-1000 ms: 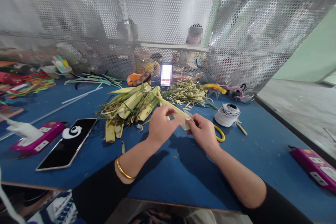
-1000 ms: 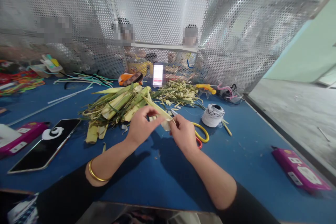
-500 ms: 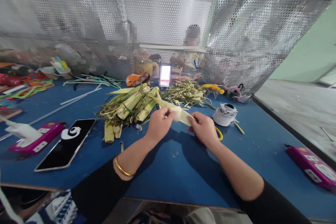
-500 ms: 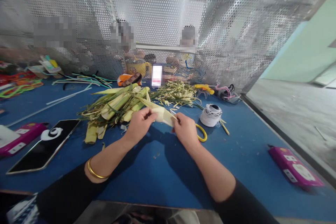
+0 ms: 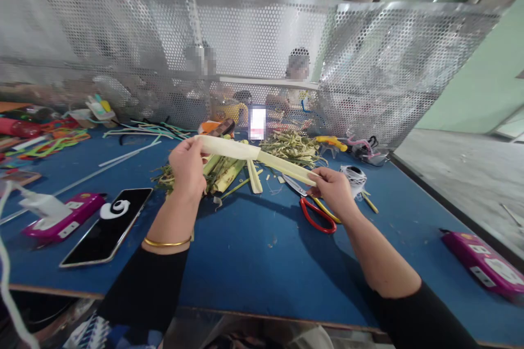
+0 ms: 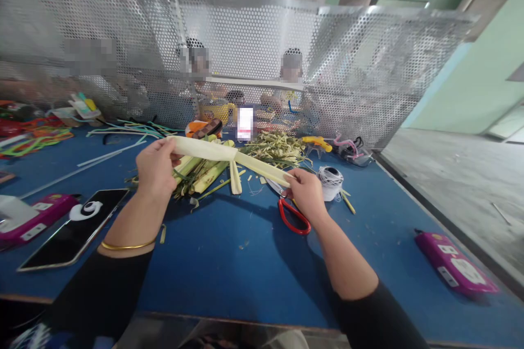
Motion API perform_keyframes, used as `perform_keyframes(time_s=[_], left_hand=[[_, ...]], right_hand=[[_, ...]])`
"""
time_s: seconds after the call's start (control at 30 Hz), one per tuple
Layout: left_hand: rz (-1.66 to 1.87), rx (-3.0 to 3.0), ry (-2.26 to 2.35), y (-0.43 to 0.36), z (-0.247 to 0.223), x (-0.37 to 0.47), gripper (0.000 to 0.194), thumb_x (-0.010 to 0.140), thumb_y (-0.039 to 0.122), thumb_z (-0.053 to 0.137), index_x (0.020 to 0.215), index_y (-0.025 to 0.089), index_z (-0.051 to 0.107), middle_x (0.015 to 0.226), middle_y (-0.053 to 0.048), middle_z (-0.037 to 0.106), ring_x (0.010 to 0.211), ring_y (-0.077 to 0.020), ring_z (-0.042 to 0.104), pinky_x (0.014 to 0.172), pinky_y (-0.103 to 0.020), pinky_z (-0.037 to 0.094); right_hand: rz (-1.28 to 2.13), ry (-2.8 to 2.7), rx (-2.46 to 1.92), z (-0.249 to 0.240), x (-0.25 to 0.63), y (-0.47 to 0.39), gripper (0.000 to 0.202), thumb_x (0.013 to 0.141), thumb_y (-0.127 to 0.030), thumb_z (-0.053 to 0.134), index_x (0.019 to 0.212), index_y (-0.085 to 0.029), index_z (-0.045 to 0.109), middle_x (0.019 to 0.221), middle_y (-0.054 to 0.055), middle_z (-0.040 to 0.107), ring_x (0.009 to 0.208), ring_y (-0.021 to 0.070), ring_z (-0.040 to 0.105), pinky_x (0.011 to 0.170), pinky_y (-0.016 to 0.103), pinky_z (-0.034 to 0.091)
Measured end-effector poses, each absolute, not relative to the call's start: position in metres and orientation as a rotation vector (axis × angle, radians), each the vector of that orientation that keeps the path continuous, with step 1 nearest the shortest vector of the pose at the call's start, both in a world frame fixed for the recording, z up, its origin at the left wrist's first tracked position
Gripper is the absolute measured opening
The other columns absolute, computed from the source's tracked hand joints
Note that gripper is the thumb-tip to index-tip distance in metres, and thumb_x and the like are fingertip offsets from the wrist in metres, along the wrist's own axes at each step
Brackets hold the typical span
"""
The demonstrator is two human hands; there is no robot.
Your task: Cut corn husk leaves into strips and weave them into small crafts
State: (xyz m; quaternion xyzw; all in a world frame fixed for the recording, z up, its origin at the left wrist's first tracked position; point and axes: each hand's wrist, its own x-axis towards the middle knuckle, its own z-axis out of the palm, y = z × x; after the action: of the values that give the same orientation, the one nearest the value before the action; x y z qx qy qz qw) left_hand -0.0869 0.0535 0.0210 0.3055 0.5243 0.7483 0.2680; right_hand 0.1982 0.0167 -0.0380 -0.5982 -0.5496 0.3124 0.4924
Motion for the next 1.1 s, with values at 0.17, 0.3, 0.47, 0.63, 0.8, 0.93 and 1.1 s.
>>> perform_keyframes(time_s=[0.17, 0.3, 0.47, 0.63, 0.8, 0.93, 1.1], left_hand=[[2.161, 0.619, 1.645, 0.059, 0.029, -0.116, 0.011, 0.083, 0.014, 0.048, 0.073, 0.016, 0.053, 0.055, 0.005, 0.045, 0.050, -0.0081, 0.043, 0.048, -0.021, 0.035], [2.338, 0.749, 1.786, 0.062, 0.028, -0.137, 0.011, 0.086, 0.017, 0.046, 0.078, 0.016, 0.054, 0.067, 0.001, 0.054, 0.060, -0.0103, 0.050, 0.058, -0.024, 0.041], [2.142, 1.282, 2.275, 0.056, 0.024, -0.134, 0.021, 0.084, 0.023, 0.050, 0.095, 0.013, 0.066, 0.089, -0.008, 0.068, 0.083, -0.0193, 0.060, 0.076, -0.030, 0.043], [1.387, 1.565, 2.570, 0.054, 0.018, -0.124, 0.023, 0.084, 0.033, 0.051, 0.093, 0.023, 0.070, 0.092, -0.010, 0.071, 0.089, -0.0284, 0.062, 0.071, -0.033, 0.043], [1.397, 1.373, 2.461, 0.064, 0.010, -0.138, 0.018, 0.081, 0.029, 0.053, 0.086, 0.021, 0.069, 0.094, -0.013, 0.070, 0.090, -0.0315, 0.062, 0.074, -0.038, 0.043], [1.549, 1.318, 2.375, 0.066, 0.007, -0.144, 0.020, 0.079, 0.021, 0.053, 0.092, 0.017, 0.067, 0.101, -0.016, 0.067, 0.101, -0.0369, 0.058, 0.084, -0.049, 0.041], [2.168, 1.756, 2.129, 0.055, 0.008, -0.115, 0.037, 0.083, 0.015, 0.049, 0.119, 0.014, 0.058, 0.127, -0.017, 0.057, 0.125, -0.0343, 0.044, 0.105, -0.053, 0.029]], right_hand=[[0.679, -1.329, -1.528, -0.038, 0.205, 0.020, 0.014, 0.073, -0.034, 0.058, 0.073, -0.021, 0.062, 0.049, -0.003, 0.060, 0.051, 0.0200, 0.066, 0.049, 0.027, 0.050], [0.575, -1.321, -1.560, -0.035, 0.210, 0.020, 0.013, 0.073, -0.034, 0.056, 0.071, -0.022, 0.062, 0.051, -0.002, 0.062, 0.053, 0.0209, 0.067, 0.050, 0.028, 0.050], [0.472, -1.256, -1.532, -0.032, 0.214, 0.021, 0.017, 0.074, -0.035, 0.054, 0.073, -0.021, 0.063, 0.048, -0.001, 0.061, 0.053, 0.0215, 0.067, 0.052, 0.028, 0.050], [0.455, -1.255, -1.519, -0.033, 0.216, 0.024, 0.021, 0.075, -0.037, 0.055, 0.076, -0.020, 0.066, 0.047, -0.001, 0.062, 0.051, 0.0203, 0.066, 0.052, 0.027, 0.050], [0.496, -1.243, -1.514, -0.033, 0.217, 0.024, 0.022, 0.076, -0.040, 0.056, 0.077, -0.020, 0.065, 0.048, -0.001, 0.062, 0.053, 0.0203, 0.066, 0.052, 0.027, 0.049], [0.529, -1.247, -1.506, -0.032, 0.217, 0.024, 0.021, 0.076, -0.040, 0.055, 0.077, -0.020, 0.063, 0.051, -0.001, 0.063, 0.052, 0.0198, 0.066, 0.053, 0.027, 0.050], [0.592, -1.297, -1.431, -0.031, 0.214, 0.023, 0.018, 0.074, -0.038, 0.058, 0.073, -0.020, 0.062, 0.057, -0.001, 0.063, 0.053, 0.0187, 0.066, 0.052, 0.027, 0.050]])
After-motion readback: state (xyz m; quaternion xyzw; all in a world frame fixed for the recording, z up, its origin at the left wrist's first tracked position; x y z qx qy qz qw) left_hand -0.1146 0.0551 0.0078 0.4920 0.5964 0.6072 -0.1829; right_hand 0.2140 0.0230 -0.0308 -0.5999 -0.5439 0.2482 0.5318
